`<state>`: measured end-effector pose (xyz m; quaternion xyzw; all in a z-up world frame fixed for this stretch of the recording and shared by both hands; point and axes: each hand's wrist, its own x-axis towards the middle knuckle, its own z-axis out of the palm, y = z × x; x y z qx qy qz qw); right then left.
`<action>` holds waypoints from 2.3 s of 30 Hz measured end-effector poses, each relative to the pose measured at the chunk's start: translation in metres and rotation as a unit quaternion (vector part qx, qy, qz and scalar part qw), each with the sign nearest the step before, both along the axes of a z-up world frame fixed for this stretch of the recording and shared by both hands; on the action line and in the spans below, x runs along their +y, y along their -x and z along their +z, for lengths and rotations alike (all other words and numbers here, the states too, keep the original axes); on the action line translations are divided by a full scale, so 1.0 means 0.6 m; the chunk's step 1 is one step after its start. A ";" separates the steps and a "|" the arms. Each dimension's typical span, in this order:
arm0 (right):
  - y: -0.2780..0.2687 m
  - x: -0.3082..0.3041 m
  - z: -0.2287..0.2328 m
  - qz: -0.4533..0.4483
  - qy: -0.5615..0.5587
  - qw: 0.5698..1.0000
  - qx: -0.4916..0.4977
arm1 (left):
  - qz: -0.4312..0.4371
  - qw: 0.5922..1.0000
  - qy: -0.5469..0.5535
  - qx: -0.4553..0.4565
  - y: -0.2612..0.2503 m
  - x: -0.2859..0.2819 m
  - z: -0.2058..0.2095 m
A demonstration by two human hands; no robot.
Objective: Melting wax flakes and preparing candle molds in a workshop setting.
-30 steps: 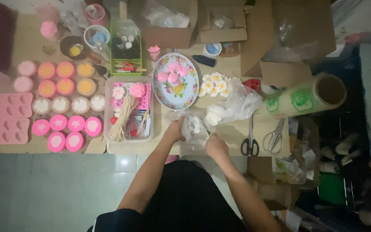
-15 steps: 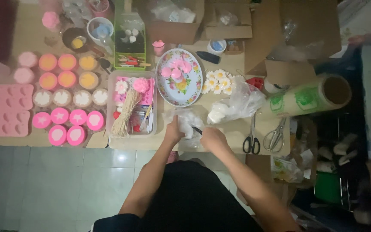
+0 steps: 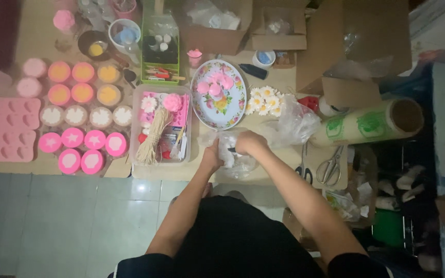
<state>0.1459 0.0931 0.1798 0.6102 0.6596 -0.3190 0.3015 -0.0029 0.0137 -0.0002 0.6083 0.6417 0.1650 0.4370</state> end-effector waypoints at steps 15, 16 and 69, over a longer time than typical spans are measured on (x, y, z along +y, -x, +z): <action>0.032 0.007 -0.230 0.058 -0.067 0.996 -0.015 | -0.021 1.000 -0.006 0.008 -0.001 0.007 -0.022; 0.037 0.003 -0.230 0.088 -0.072 0.993 -0.017 | -0.020 1.000 -0.011 0.010 -0.002 0.006 -0.025; -0.074 -0.206 0.059 -0.080 -0.072 0.992 0.059 | -0.006 1.000 -0.026 -0.004 -0.015 -0.047 0.011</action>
